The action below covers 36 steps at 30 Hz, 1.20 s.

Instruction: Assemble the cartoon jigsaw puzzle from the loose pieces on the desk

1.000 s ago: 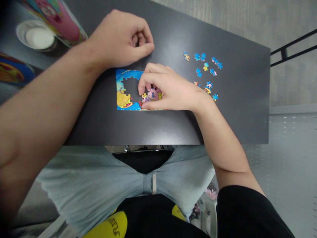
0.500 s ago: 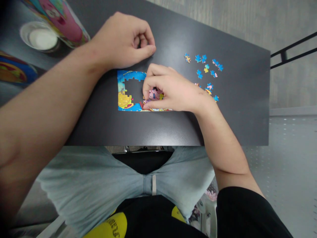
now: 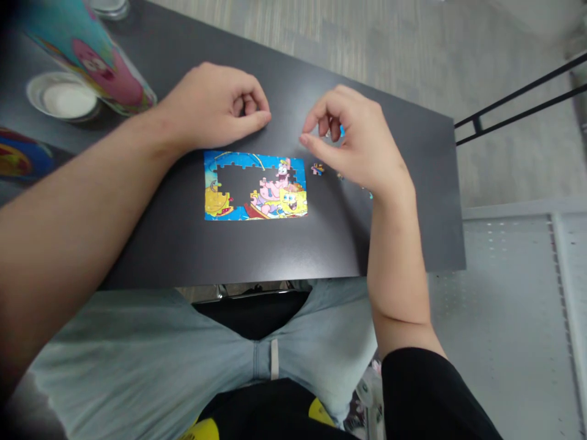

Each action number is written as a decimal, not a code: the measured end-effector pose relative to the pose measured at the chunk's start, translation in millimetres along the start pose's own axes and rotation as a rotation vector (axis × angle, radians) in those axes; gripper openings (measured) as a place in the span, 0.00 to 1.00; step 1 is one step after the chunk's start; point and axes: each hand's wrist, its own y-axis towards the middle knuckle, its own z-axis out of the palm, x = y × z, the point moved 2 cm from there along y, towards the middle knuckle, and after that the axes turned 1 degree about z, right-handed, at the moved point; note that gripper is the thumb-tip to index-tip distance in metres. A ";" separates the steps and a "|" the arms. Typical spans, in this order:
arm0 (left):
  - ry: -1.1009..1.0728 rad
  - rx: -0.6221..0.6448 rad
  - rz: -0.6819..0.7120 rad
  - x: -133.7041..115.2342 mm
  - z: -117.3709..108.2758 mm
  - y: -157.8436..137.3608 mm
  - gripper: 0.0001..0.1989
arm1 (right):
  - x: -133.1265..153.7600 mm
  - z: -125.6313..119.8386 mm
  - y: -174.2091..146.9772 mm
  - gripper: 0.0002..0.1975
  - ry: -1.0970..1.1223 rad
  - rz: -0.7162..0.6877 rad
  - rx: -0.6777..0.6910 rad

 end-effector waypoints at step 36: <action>0.035 -0.030 0.000 0.3 4.4 -0.5 0.09 | 8.3 59.6 -4.4 0.15 0.668 0.067 0.415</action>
